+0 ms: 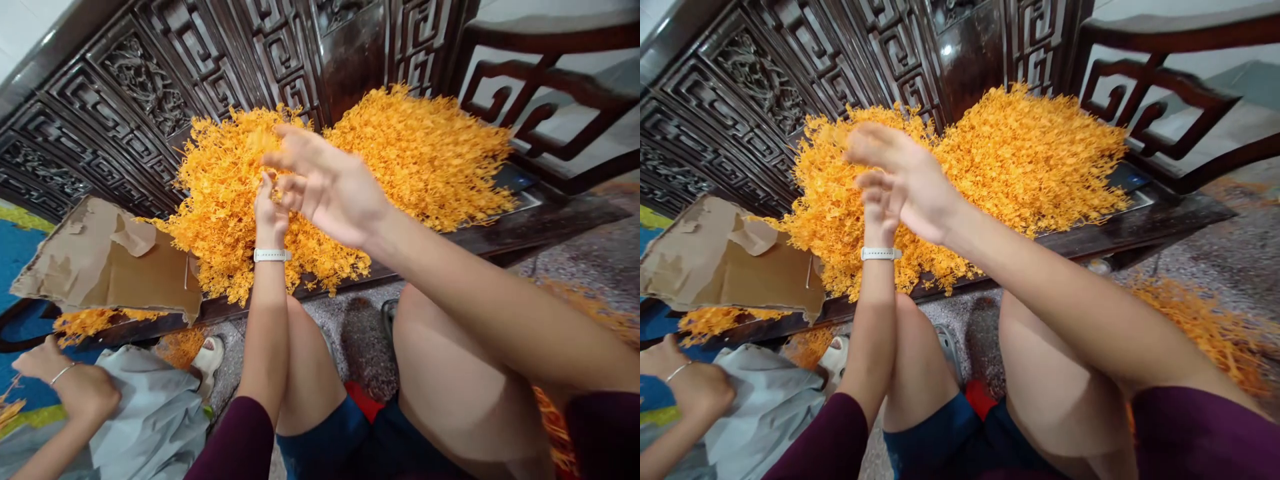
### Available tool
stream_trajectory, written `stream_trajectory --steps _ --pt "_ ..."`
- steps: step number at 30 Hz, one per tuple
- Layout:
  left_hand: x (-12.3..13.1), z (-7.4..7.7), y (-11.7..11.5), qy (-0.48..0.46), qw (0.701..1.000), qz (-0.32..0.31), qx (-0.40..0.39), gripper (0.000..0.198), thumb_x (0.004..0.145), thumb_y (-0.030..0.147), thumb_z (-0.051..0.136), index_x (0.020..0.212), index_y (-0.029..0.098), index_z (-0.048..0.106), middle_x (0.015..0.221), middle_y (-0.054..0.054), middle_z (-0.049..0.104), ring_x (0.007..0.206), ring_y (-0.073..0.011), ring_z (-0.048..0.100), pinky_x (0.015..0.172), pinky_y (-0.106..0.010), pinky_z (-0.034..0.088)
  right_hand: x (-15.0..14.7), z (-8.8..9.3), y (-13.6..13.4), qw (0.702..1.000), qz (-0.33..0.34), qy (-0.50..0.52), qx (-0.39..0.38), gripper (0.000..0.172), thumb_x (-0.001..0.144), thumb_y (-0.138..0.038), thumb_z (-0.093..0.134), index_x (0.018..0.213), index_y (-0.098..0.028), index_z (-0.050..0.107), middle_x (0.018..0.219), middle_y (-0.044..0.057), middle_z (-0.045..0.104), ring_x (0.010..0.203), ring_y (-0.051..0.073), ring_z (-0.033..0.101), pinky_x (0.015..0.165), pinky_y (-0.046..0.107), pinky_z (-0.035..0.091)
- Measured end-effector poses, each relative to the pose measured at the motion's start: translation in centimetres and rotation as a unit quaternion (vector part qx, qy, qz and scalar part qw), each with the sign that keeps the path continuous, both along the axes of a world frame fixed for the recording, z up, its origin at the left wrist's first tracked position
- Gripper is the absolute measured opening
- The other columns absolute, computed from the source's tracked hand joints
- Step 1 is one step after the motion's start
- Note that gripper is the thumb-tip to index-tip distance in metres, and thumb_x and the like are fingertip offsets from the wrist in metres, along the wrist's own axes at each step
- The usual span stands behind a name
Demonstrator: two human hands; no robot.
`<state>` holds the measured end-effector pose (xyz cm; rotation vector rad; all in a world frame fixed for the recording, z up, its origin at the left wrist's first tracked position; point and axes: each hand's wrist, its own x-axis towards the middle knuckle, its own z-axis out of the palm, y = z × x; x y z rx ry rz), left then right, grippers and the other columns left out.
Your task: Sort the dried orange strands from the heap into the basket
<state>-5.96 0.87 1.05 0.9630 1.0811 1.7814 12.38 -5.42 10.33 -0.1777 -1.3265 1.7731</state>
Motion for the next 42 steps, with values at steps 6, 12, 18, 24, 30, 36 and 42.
stream_trajectory --steps 6,12,18,24,30,36,42 --pt "3.5 0.9 -0.5 -0.157 0.987 -0.016 0.011 0.017 0.093 0.043 0.078 0.097 0.026 0.076 0.094 -0.001 0.071 0.078 -0.0094 0.069 0.072 -0.022 0.057 2.2 -2.7 9.0 0.920 -0.265 -0.020 -0.288 0.014 0.092 -0.034 0.063 0.094 -0.021 0.056 0.076 -0.001 0.053 0.057 0.010 0.043 0.054 0.024 0.041" --pt "5.9 1.4 -0.3 -0.168 0.985 0.013 0.033 0.006 0.092 0.025 0.080 0.089 0.023 0.074 0.092 -0.001 0.074 0.083 -0.0106 0.070 0.079 -0.023 0.057 1.7 -3.5 7.3 0.927 -0.283 -0.226 0.096 0.017 0.087 -0.029 0.071 0.084 -0.021 0.057 0.076 0.001 0.056 0.066 0.014 0.046 0.063 0.030 0.035" --pt "6.2 1.2 -0.2 -0.184 0.982 -0.014 0.041 0.014 0.091 0.022 0.080 0.084 0.020 0.068 0.094 -0.002 0.074 0.091 -0.0103 0.070 0.080 -0.020 0.054 1.5 -4.0 6.2 0.803 -0.317 -0.396 0.313 0.020 0.092 -0.032 0.073 0.097 -0.021 0.057 0.079 0.002 0.060 0.073 0.018 0.050 0.068 0.032 0.031" --pt "5.3 1.2 0.1 -0.221 0.974 0.038 0.021 0.020 0.101 0.016 0.066 0.082 0.022 0.063 0.084 0.000 0.070 0.083 -0.0080 0.066 0.081 -0.022 0.052 1.2 -3.4 6.1 0.800 -0.191 -0.423 0.380 0.014 0.093 -0.010 0.059 0.082 -0.019 0.054 0.078 0.003 0.059 0.074 0.017 0.050 0.069 0.032 0.032" --pt "2.9 1.2 0.4 -0.252 0.963 0.091 -0.023 0.031 0.103 0.007 0.057 0.077 0.022 0.061 0.084 0.001 0.069 0.092 -0.0077 0.063 0.087 -0.020 0.052 -0.4 -1.8 -0.9 0.785 0.320 -0.328 0.418 0.017 0.094 -0.005 0.059 0.082 -0.017 0.059 0.078 0.000 0.061 0.073 0.012 0.052 0.070 0.027 0.038" --pt "1.0 1.1 0.1 -0.204 0.975 0.091 0.015 0.020 0.101 0.026 0.067 0.081 0.023 0.068 0.110 -0.002 0.075 0.105 -0.0099 0.069 0.092 -0.020 0.057 -0.4 -2.7 0.5 0.771 0.070 -0.443 0.452 0.031 0.102 -0.035 0.060 0.077 -0.017 0.061 0.074 0.004 0.062 0.065 0.014 0.048 0.064 0.032 0.030" --pt "3.4 0.6 0.0 -0.182 0.982 0.025 0.050 0.018 0.100 0.028 0.069 0.083 0.022 0.066 0.107 -0.003 0.075 0.096 -0.0099 0.070 0.085 -0.021 0.057 -0.6 -4.9 6.1 0.880 -0.100 -0.415 0.210 0.043 0.103 -0.056 0.057 0.082 -0.019 0.055 0.074 0.005 0.064 0.063 0.014 0.054 0.060 0.029 0.037"
